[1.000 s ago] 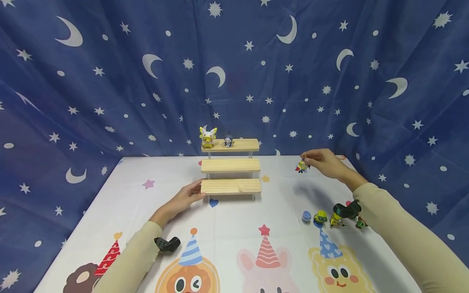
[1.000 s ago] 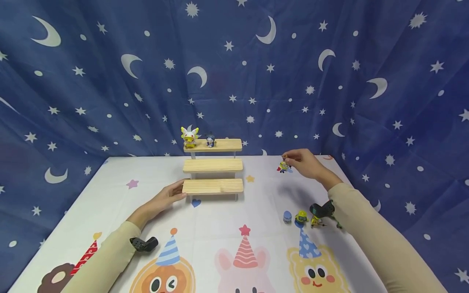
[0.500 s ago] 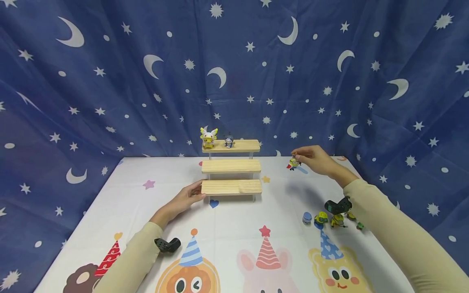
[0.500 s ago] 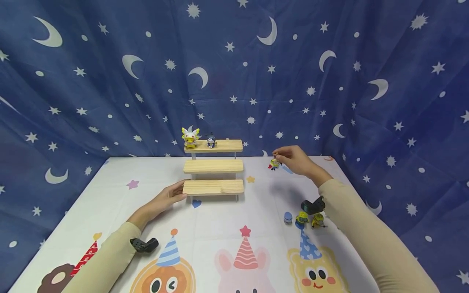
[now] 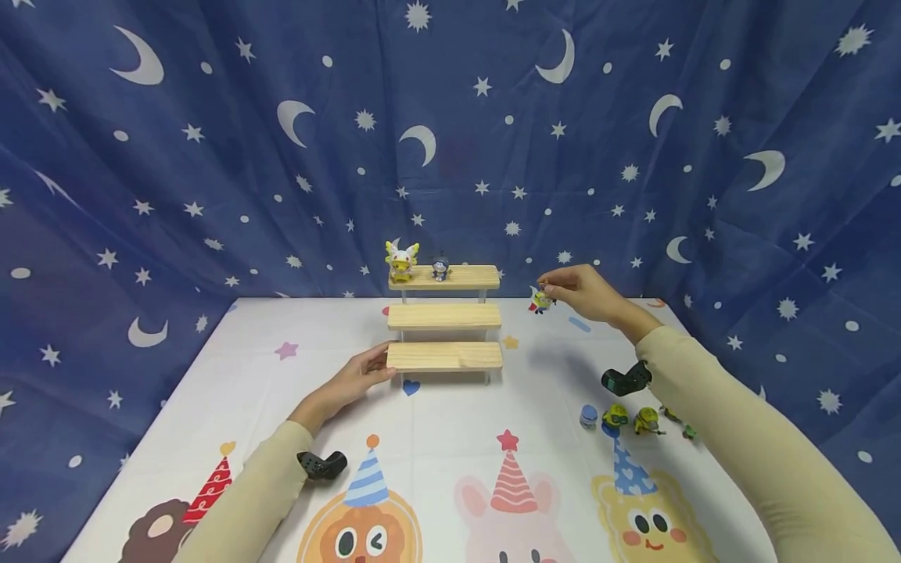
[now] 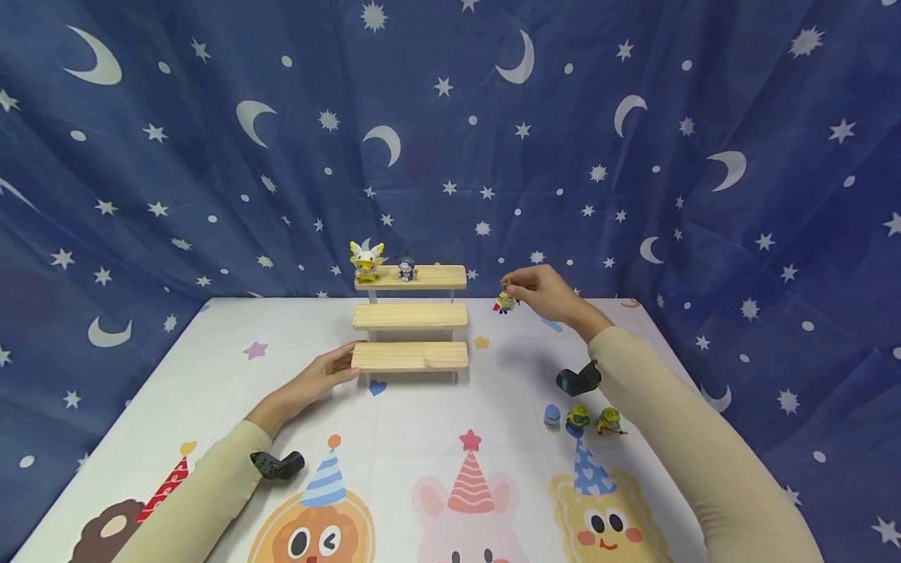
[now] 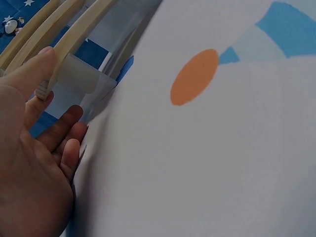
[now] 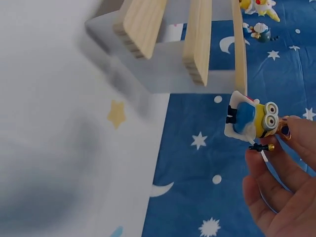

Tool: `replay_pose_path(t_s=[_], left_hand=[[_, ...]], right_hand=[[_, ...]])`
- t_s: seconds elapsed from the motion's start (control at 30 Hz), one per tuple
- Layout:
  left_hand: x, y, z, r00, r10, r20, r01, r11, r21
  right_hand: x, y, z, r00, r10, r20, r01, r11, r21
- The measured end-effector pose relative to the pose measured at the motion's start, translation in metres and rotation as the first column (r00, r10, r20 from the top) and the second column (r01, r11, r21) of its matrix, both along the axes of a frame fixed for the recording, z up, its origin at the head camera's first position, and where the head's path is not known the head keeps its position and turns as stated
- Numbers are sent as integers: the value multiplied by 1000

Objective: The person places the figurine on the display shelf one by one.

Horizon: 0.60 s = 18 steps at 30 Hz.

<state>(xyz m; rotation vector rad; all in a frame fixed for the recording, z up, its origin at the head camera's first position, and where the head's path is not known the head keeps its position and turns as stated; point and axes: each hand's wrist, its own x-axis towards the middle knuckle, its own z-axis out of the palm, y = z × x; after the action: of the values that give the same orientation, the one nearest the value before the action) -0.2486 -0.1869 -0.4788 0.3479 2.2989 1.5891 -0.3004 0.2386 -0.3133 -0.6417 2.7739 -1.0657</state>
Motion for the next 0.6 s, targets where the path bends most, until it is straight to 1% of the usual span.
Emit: replay_pose_path(t_s=[0.1, 0.2, 0.3, 0.37, 0.43, 0.6], left_hand=[[-1, 0, -4, 1000, -2, 2, 2, 1000, 6], [-2, 0, -2, 1000, 3, -1, -3, 1000, 10], [-1, 1, -1, 1000, 0, 4, 0, 1000, -2], [0, 2, -3, 1000, -9, 9, 9, 1000, -14], [1, 2, -5, 1000, -1, 12, 1, 1000, -18], [-3, 2, -5, 1000, 7, -10, -7, 1000, -7]], right_hand=[[-5, -7, -2, 1000, 4, 5, -4, 1000, -13], [-9, -14, -1, 1000, 6, -1, -6, 1000, -14], [-11, -19, 0, 1000, -8, -2, 8, 1000, -12], [-10, -21, -1, 1000, -18, 4, 18, 1000, -12], [-11, -23, -1, 1000, -19, 10, 19, 1000, -22], [-16, -29, 6, 1000, -3, 0, 3, 999, -50]])
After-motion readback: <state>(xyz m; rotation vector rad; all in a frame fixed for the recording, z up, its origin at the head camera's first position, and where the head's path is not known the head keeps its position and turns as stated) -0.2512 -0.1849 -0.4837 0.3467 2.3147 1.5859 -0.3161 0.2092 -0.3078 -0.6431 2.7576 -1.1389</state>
